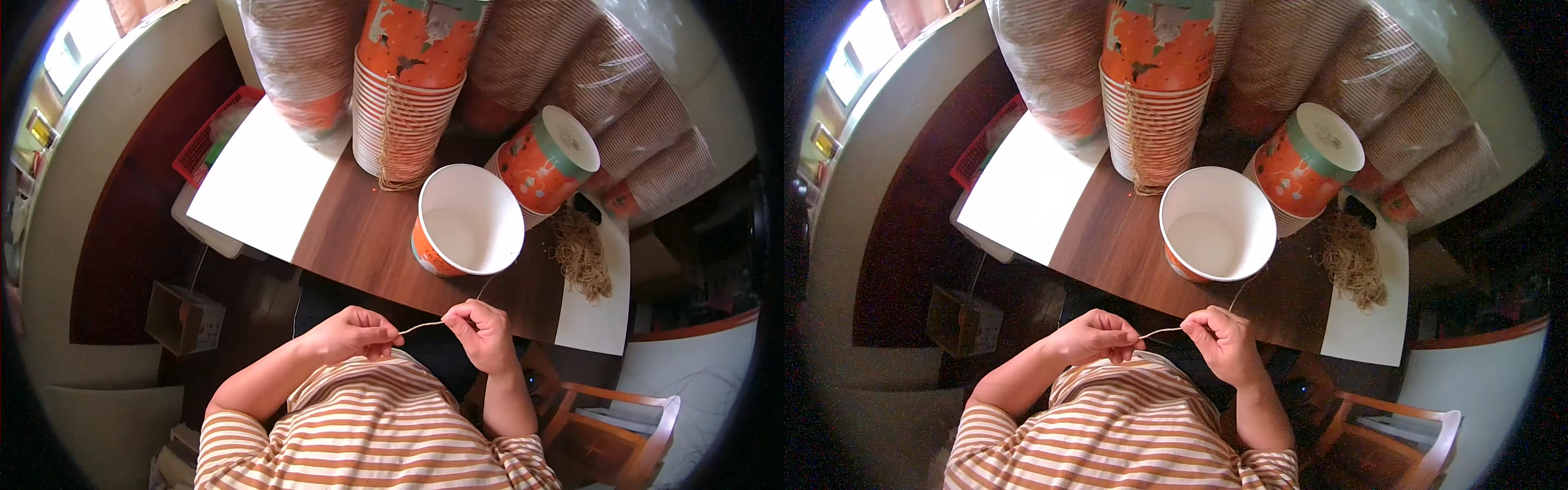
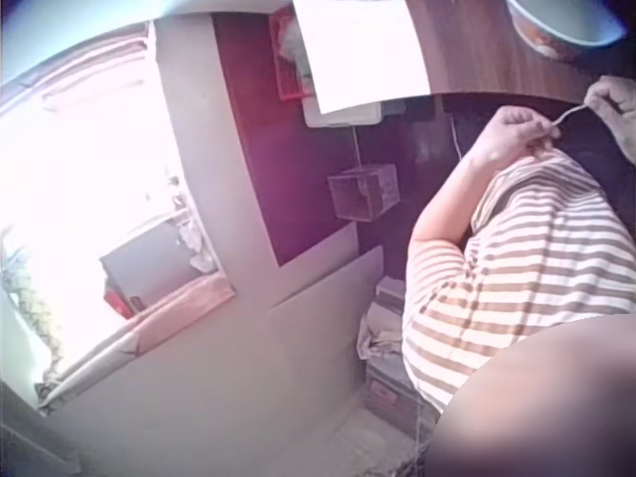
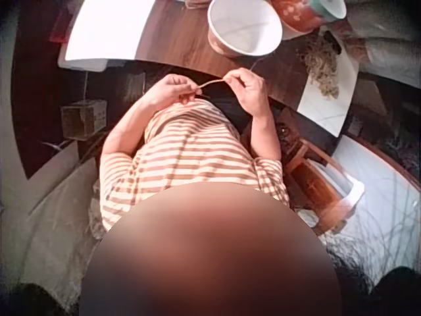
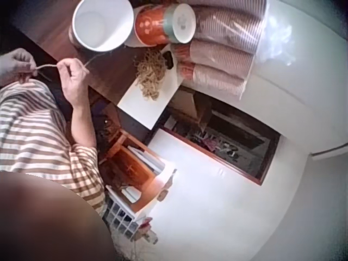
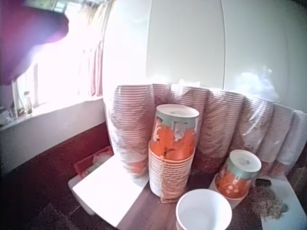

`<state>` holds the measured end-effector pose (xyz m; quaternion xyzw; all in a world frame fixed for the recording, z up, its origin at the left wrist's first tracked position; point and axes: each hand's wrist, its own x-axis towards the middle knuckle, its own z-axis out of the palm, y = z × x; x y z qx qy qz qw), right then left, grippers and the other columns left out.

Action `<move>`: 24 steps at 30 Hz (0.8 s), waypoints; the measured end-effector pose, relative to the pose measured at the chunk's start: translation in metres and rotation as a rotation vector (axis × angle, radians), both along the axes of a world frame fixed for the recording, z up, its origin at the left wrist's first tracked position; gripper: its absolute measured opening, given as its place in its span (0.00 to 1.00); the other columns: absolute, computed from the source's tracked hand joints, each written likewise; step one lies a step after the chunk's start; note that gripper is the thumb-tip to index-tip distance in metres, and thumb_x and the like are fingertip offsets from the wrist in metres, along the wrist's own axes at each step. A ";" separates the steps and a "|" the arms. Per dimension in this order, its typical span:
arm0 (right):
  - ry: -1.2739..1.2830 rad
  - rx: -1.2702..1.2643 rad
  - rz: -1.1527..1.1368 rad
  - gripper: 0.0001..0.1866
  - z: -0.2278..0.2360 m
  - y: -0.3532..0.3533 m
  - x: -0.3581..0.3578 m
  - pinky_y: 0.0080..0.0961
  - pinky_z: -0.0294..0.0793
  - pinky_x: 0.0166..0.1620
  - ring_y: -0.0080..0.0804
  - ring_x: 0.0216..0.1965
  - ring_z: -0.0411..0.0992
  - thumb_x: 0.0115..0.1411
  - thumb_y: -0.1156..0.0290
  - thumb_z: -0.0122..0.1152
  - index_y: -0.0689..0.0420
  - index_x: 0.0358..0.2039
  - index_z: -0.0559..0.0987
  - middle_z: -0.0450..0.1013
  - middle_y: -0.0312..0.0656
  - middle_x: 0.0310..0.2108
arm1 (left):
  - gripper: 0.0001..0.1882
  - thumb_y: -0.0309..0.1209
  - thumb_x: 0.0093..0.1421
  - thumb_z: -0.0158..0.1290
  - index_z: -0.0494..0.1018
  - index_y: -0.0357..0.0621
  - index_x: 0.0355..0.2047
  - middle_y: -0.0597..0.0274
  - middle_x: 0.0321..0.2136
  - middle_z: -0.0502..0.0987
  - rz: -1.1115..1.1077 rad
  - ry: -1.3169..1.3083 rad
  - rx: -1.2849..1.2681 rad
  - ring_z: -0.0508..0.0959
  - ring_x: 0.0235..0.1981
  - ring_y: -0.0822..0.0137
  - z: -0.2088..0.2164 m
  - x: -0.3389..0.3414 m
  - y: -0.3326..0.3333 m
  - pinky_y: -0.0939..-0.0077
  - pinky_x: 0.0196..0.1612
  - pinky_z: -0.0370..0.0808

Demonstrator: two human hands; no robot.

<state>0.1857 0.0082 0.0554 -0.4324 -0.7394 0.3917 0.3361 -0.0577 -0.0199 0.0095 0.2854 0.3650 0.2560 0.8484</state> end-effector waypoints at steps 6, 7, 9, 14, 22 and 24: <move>-0.275 0.211 0.086 0.32 0.013 -0.007 -0.005 0.42 0.57 0.60 0.44 0.56 0.62 0.49 0.66 0.65 0.59 0.54 0.67 0.63 0.48 0.54 | 0.13 0.34 0.64 0.48 0.76 0.36 0.35 0.67 0.22 0.75 -0.064 0.180 0.225 0.71 0.23 0.80 0.018 0.006 0.000 0.86 0.28 0.70; -0.205 0.148 0.170 0.33 0.016 -0.010 -0.007 0.44 0.52 0.62 0.44 0.58 0.60 0.50 0.66 0.64 0.59 0.56 0.65 0.62 0.48 0.56 | 0.13 0.34 0.64 0.48 0.76 0.36 0.35 0.67 0.22 0.75 -0.070 0.179 0.225 0.71 0.23 0.80 0.023 0.008 0.000 0.86 0.28 0.70; -0.036 0.048 0.292 0.30 0.015 -0.012 -0.020 0.41 0.58 0.60 0.42 0.55 0.64 0.51 0.73 0.60 0.61 0.55 0.65 0.65 0.50 0.53 | 0.13 0.35 0.64 0.48 0.76 0.36 0.34 0.68 0.22 0.75 -0.085 0.219 0.285 0.71 0.23 0.80 0.031 0.012 0.000 0.87 0.27 0.69; 0.123 -0.127 0.156 0.18 -0.007 -0.024 -0.039 0.23 0.75 0.36 0.31 0.33 0.75 0.51 0.83 0.59 0.62 0.44 0.72 0.74 0.44 0.34 | 0.13 0.35 0.64 0.49 0.76 0.36 0.34 0.69 0.22 0.74 -0.042 0.245 0.344 0.70 0.23 0.81 0.031 0.014 0.002 0.86 0.26 0.68; 0.070 0.182 0.009 0.07 -0.008 -0.017 -0.036 0.20 0.71 0.26 0.27 0.25 0.73 0.49 0.83 0.63 0.60 0.30 0.76 0.73 0.41 0.25 | 0.14 0.34 0.64 0.47 0.76 0.36 0.37 0.62 0.25 0.77 0.017 0.082 0.108 0.75 0.24 0.75 0.030 0.005 0.010 0.83 0.31 0.73; 0.070 0.185 0.007 0.07 -0.010 -0.017 -0.036 0.20 0.71 0.26 0.27 0.24 0.72 0.49 0.83 0.63 0.60 0.30 0.76 0.73 0.41 0.24 | 0.13 0.34 0.63 0.48 0.76 0.35 0.36 0.62 0.26 0.77 -0.029 0.133 0.146 0.75 0.25 0.76 0.033 0.007 0.011 0.83 0.32 0.73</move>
